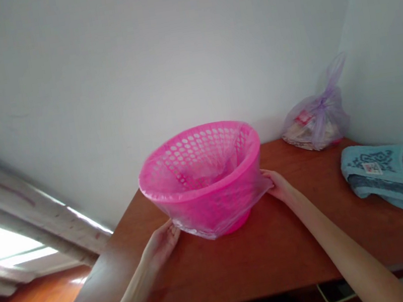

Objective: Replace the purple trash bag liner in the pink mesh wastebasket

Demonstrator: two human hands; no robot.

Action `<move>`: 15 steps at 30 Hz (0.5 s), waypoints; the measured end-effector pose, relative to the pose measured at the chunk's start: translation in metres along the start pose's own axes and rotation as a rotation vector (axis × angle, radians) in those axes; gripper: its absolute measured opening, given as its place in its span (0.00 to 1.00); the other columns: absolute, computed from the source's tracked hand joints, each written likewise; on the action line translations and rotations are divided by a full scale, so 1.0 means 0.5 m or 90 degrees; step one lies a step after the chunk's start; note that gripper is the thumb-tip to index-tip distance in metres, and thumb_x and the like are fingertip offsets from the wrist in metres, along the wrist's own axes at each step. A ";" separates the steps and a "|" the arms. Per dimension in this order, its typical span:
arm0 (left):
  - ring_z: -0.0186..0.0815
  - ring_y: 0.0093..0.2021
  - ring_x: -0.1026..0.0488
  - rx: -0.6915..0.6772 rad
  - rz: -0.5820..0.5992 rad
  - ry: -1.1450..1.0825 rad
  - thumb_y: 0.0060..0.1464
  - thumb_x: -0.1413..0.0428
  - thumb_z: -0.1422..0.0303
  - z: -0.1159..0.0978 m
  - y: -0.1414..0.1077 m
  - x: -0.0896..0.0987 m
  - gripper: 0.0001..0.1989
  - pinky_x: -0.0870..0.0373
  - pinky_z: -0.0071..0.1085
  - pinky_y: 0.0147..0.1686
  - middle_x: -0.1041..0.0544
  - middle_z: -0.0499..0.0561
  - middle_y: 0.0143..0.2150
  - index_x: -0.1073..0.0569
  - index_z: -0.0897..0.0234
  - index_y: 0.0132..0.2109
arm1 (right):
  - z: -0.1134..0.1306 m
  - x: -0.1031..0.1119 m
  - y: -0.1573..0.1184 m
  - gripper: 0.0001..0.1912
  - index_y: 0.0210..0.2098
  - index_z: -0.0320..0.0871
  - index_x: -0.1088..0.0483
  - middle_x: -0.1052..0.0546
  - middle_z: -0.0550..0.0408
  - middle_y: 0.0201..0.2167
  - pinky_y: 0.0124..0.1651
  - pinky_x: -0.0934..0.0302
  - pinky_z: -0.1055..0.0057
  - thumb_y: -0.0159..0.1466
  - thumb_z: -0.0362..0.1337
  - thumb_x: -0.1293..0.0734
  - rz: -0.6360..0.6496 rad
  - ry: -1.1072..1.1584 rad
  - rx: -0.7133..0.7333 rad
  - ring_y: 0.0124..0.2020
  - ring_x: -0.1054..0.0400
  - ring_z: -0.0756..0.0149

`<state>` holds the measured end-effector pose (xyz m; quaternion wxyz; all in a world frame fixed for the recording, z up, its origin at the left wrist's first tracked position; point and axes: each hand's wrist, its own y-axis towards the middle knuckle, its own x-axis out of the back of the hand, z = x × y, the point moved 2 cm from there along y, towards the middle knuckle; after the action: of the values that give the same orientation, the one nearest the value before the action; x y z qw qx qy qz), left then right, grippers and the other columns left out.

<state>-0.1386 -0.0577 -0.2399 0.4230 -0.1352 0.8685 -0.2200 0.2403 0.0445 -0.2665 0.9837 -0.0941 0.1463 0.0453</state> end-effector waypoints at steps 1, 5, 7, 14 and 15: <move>0.34 0.33 0.20 -0.002 0.003 0.000 0.59 0.58 0.85 -0.002 0.002 0.004 0.16 0.21 0.25 0.35 0.20 0.54 0.34 0.29 0.69 0.45 | -0.003 -0.005 -0.003 0.03 0.27 0.41 0.30 0.33 0.60 0.15 0.17 0.49 0.79 0.51 0.30 0.35 0.007 0.013 -0.012 0.14 0.47 0.77; 0.34 0.35 0.20 -0.021 0.014 0.011 0.59 0.57 0.84 -0.008 0.009 0.021 0.14 0.22 0.26 0.37 0.21 0.55 0.35 0.29 0.69 0.44 | 0.005 -0.019 -0.031 0.07 0.33 0.42 0.27 0.23 0.54 0.28 0.28 0.37 0.76 0.53 0.35 0.31 0.049 0.072 -0.037 0.24 0.32 0.71; 0.35 0.34 0.21 -0.033 0.028 0.018 0.60 0.55 0.81 -0.007 0.009 0.022 0.12 0.21 0.28 0.37 0.21 0.56 0.36 0.29 0.70 0.44 | 0.015 -0.018 -0.042 0.08 0.34 0.43 0.26 0.21 0.50 0.35 0.35 0.32 0.71 0.56 0.39 0.31 0.061 0.062 -0.039 0.30 0.28 0.66; 0.32 0.34 0.21 -0.097 0.026 0.028 0.55 0.55 0.87 -0.006 0.011 0.013 0.18 0.22 0.25 0.37 0.21 0.55 0.36 0.29 0.69 0.47 | 0.004 0.009 -0.026 0.18 0.43 0.43 0.27 0.21 0.48 0.41 0.38 0.29 0.70 0.51 0.30 0.28 0.038 0.065 -0.056 0.34 0.26 0.65; 0.32 0.35 0.21 -0.109 0.034 0.034 0.54 0.55 0.87 -0.005 0.012 0.016 0.19 0.22 0.24 0.38 0.21 0.54 0.37 0.29 0.69 0.47 | 0.001 0.011 -0.024 0.20 0.44 0.43 0.27 0.21 0.48 0.41 0.37 0.29 0.70 0.51 0.29 0.28 0.036 0.066 -0.064 0.33 0.26 0.66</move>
<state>-0.1460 -0.0552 -0.2468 0.3921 -0.1415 0.8986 -0.1368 0.2472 0.0332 -0.2659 0.9672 -0.1412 0.1970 0.0754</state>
